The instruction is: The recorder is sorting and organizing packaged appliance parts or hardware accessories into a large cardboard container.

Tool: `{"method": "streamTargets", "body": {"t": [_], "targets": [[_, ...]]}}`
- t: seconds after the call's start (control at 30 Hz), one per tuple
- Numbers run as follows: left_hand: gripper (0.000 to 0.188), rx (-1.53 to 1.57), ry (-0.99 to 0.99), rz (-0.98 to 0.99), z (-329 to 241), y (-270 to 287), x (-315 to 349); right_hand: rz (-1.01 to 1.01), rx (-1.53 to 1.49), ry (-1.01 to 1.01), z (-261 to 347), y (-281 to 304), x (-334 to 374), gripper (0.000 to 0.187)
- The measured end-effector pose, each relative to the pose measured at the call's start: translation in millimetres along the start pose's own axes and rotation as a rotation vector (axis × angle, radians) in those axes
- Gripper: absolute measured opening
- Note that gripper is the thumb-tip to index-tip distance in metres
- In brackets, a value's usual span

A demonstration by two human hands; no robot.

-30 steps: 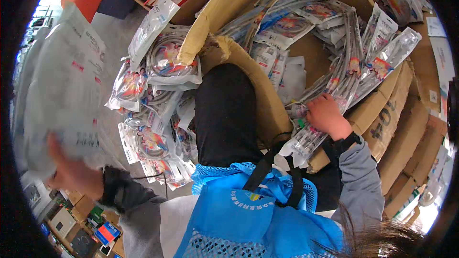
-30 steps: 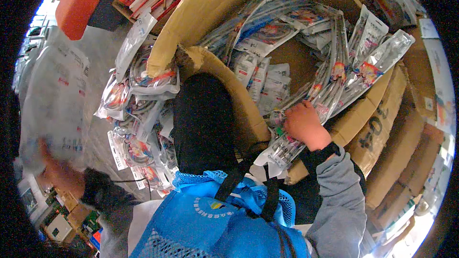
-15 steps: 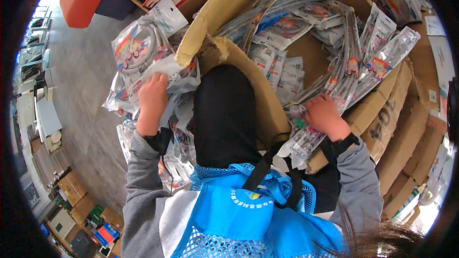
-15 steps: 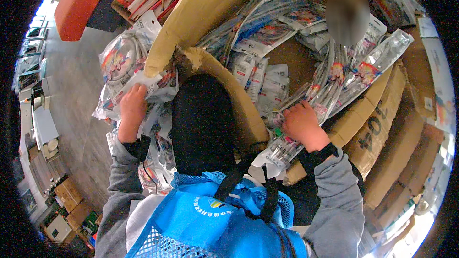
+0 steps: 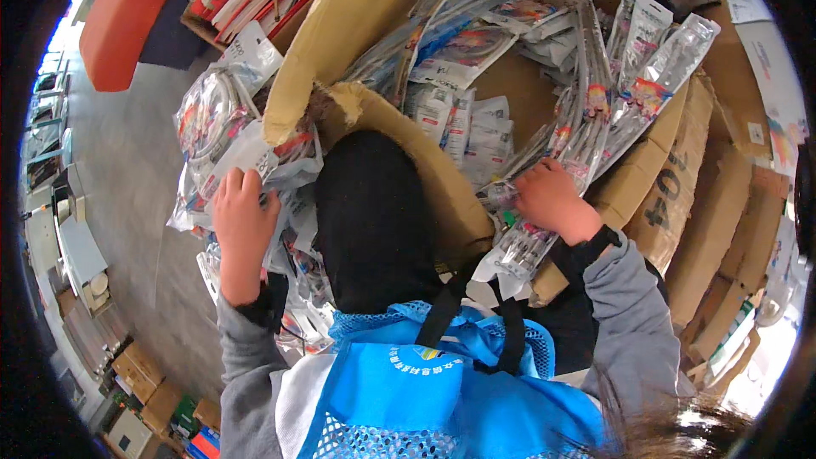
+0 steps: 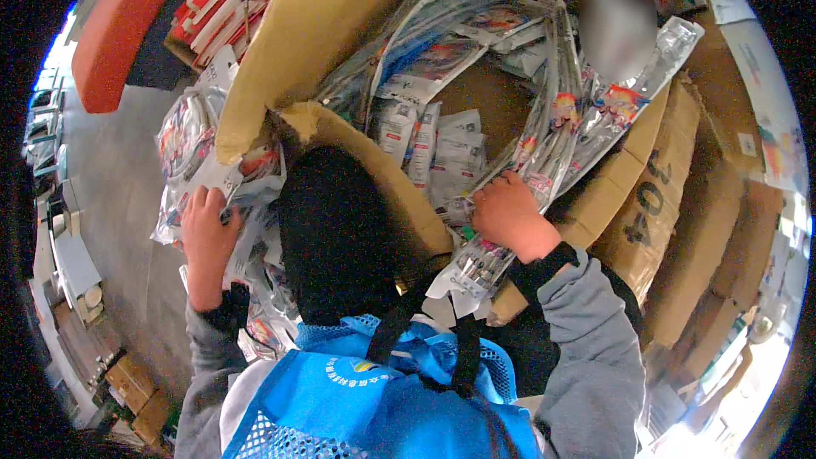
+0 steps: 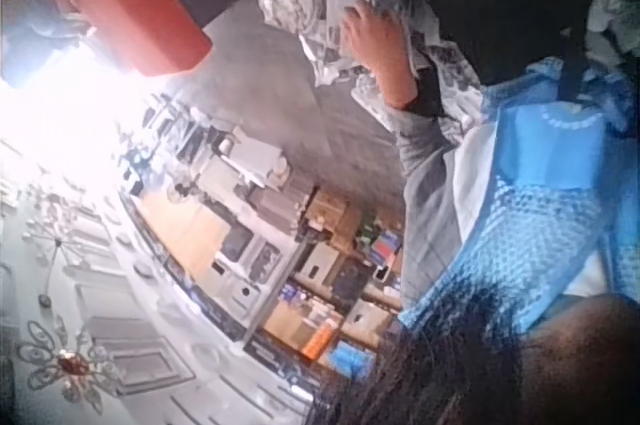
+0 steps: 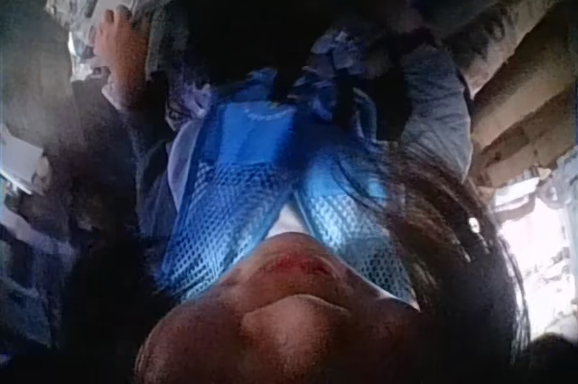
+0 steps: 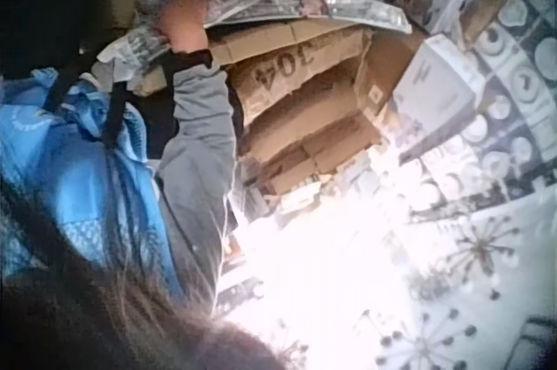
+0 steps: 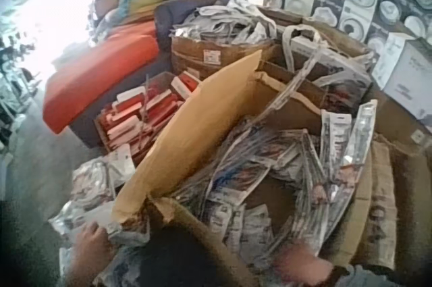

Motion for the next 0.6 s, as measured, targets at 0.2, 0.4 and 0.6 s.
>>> {"method": "streamTargets", "body": {"t": [0.2,0.4,0.6], "targets": [[0.021,0.407,-0.741,-0.008,-108.2,41.3,-18.7,0.107,-0.013,-0.042,0.9,-0.6,0.0,0.021],[0.022,-0.062,-1.150,0.459,-277.5,-83.8,-154.7,0.239,0.033,-0.068,1.8,-3.7,-1.7,0.026],[0.027,-0.881,-1.075,-0.104,-380.4,-308.9,-223.6,0.171,-0.019,-0.087,1.4,-5.1,1.6,0.026]]}}
Point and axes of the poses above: each hand's wrist, its own x-axis away from the middle knuckle, its own y-axis out of the back of the hand, z = x × y, the point moved 2 cm from there along -x, towards the middle knuckle, and after that the axes turned 13 degrees about z, right-handed, at the moved point
